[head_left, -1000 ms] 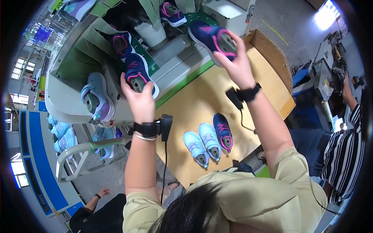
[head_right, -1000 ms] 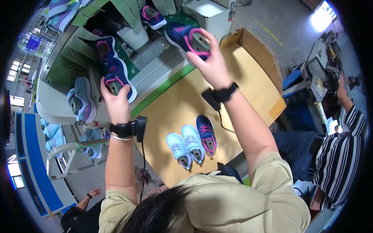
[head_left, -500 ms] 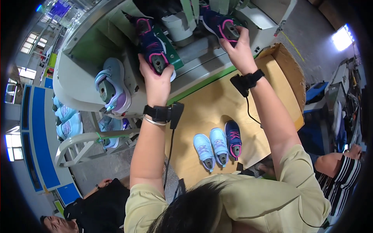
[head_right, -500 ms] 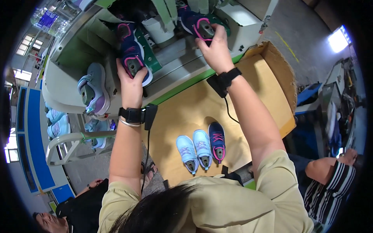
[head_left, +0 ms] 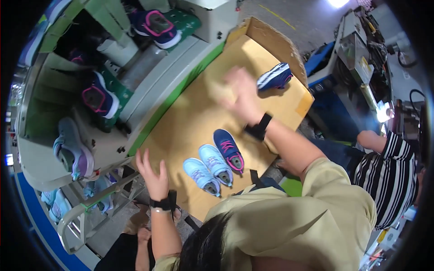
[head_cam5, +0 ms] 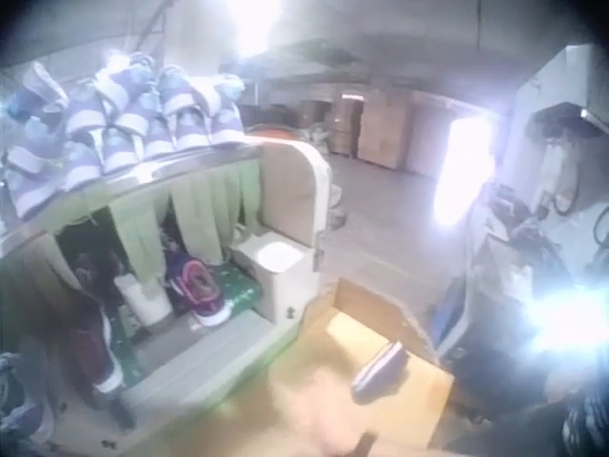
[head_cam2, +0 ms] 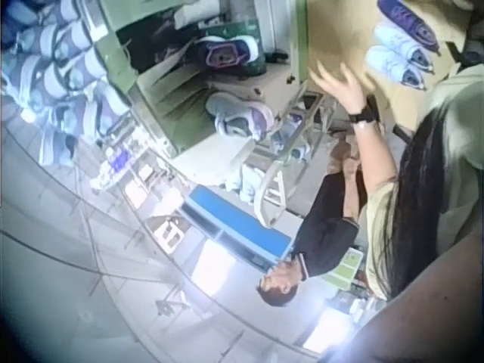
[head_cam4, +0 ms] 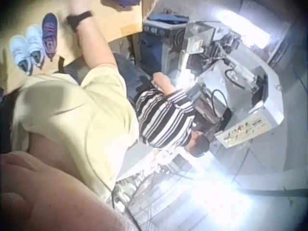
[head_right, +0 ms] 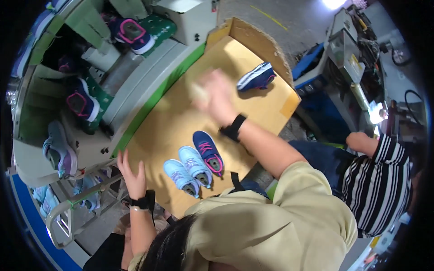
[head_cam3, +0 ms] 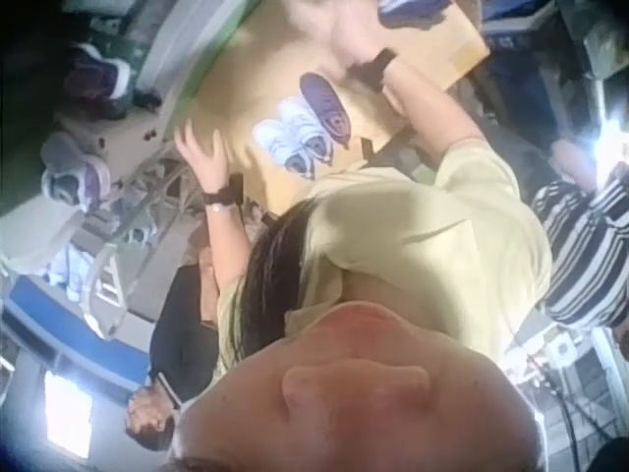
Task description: Sort and place shoes into a UV sterilization or drying machine in a shoe factory.
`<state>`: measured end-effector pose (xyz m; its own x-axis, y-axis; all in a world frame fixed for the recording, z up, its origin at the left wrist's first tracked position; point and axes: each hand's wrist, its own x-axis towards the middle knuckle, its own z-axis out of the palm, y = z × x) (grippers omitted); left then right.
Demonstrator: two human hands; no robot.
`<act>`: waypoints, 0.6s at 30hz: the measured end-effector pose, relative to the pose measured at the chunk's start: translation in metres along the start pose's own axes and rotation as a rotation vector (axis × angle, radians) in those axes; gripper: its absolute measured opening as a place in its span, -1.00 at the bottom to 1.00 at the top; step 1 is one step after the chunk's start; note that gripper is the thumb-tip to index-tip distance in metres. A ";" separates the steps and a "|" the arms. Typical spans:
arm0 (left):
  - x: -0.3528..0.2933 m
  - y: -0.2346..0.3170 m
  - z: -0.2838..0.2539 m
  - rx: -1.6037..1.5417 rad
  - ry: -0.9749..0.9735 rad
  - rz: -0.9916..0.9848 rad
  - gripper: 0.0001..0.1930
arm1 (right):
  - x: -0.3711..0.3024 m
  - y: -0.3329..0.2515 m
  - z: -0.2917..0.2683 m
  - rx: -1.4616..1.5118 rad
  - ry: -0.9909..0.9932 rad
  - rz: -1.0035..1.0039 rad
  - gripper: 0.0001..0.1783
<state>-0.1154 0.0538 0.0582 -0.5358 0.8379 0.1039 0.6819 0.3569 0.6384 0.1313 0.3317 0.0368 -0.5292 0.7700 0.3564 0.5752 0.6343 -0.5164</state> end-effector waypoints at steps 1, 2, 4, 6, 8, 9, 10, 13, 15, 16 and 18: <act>-0.018 -0.010 -0.001 -0.012 -0.075 -0.085 -0.44 | 0.008 0.034 -0.021 -0.098 0.067 0.102 -0.20; -0.033 -0.019 0.001 -0.020 -0.062 -0.123 -0.48 | 0.010 0.064 -0.038 -0.332 0.193 0.335 -0.09; -0.051 -0.033 0.004 -0.014 -0.065 -0.206 -0.51 | -0.001 0.140 -0.060 -0.405 0.164 0.604 0.02; -0.058 -0.049 0.015 -0.043 -0.101 -0.275 -0.52 | -0.015 0.207 -0.055 0.115 -0.734 0.766 -0.19; -0.070 -0.050 0.015 -0.050 -0.124 -0.380 -0.53 | -0.051 0.191 -0.029 0.010 -0.485 0.592 -0.20; -0.068 -0.041 0.015 -0.051 -0.114 -0.307 -0.53 | -0.066 0.168 -0.025 0.040 -0.458 0.614 -0.15; -0.066 -0.031 0.014 -0.052 -0.097 -0.236 -0.54 | -0.079 0.140 -0.031 0.051 -0.492 0.611 -0.15; -0.065 -0.003 0.020 -0.064 -0.103 -0.184 -0.55 | -0.107 0.077 -0.050 -0.012 -0.487 0.152 0.07; -0.065 0.012 0.022 -0.108 -0.139 -0.170 -0.56 | -0.123 0.075 -0.057 0.042 -0.455 0.294 0.14; -0.063 0.020 0.025 -0.147 -0.149 -0.177 -0.56 | -0.120 0.082 -0.060 0.102 -0.426 0.385 0.15; -0.065 0.029 0.028 -0.250 -0.189 -0.139 -0.52 | -0.114 0.070 -0.065 0.399 -0.386 0.526 0.05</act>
<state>-0.0471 0.0214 0.0483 -0.4971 0.8586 -0.1254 0.4533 0.3802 0.8062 0.2724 0.2928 0.0112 -0.4703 0.8388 -0.2743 0.5817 0.0609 -0.8111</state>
